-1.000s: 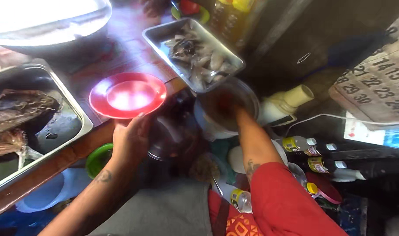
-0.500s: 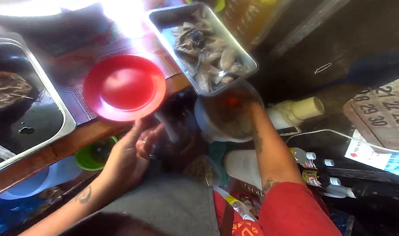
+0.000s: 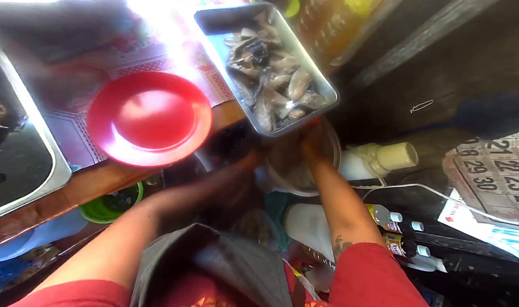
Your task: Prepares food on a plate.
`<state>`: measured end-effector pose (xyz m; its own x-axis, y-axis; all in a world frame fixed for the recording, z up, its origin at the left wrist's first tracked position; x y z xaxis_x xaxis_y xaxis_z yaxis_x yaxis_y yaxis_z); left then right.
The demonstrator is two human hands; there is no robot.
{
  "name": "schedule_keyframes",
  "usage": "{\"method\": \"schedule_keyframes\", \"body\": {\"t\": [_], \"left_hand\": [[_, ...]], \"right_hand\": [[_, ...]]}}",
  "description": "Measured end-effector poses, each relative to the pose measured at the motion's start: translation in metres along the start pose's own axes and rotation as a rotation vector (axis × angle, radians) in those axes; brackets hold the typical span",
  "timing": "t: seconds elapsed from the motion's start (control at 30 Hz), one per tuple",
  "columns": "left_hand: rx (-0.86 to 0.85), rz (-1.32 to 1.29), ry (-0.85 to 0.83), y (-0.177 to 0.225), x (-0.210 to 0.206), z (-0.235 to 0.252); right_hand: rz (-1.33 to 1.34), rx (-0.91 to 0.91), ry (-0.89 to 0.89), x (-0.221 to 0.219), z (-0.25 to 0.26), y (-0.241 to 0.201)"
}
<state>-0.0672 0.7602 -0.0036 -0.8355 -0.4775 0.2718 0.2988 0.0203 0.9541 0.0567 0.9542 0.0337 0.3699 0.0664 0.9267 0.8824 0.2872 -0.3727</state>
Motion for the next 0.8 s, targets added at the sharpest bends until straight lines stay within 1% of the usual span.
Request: {"method": "schedule_keyframes", "body": {"t": [0.07,0.13,0.2,0.27,0.33,0.4,0.5,0.57,0.6,0.67,0.73,0.8], "left_hand": [[-0.074,0.079,0.032,-0.007,0.004,0.005],[-0.053,0.082,0.023,-0.013,0.002,0.006],[-0.02,0.07,0.008,-0.02,-0.002,0.005],[0.001,0.068,-0.011,-0.019,-0.003,0.004],[0.016,0.1,-0.025,-0.015,0.0,0.003],[0.009,0.119,-0.024,-0.017,-0.001,0.003],[-0.068,0.178,-0.026,-0.018,-0.004,0.003],[-0.046,0.136,-0.034,-0.003,-0.001,0.001],[-0.019,0.1,-0.037,0.004,0.0,-0.001],[0.008,0.032,-0.02,0.002,-0.002,-0.003],[0.032,-0.066,0.063,-0.003,-0.001,-0.001],[0.132,-0.068,0.086,-0.01,-0.001,0.004]], "right_hand": [[-0.077,0.106,-0.04,-0.012,0.006,-0.002],[-0.099,0.214,-0.061,-0.019,0.01,-0.006],[-0.096,0.225,-0.141,-0.023,0.01,-0.015],[-0.116,0.176,-0.261,-0.035,0.01,-0.019],[-0.073,0.182,-0.3,-0.045,0.007,-0.023],[-0.067,0.268,-0.283,-0.047,-0.004,-0.034],[-0.117,0.415,-0.299,-0.042,-0.033,-0.052],[-0.161,0.488,-0.378,-0.046,-0.062,-0.062],[-0.22,0.486,-0.438,-0.048,-0.077,-0.065],[-0.28,0.504,-0.507,-0.05,-0.089,-0.059],[-0.235,0.503,-0.546,-0.045,-0.074,-0.048],[-0.261,0.468,-0.474,-0.034,-0.041,-0.04]]}}
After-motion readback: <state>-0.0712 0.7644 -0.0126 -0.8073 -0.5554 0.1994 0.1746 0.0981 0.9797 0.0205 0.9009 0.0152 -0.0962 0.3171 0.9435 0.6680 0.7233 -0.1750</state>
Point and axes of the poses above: each hand's wrist, its own z-axis towards the middle knuckle, its own x-axis out of the back of the hand, y = z × x, the point moved 9 cm from there along z, towards the middle knuckle, and after that the axes turned 14 degrees about -x, right-handed, at the moved point
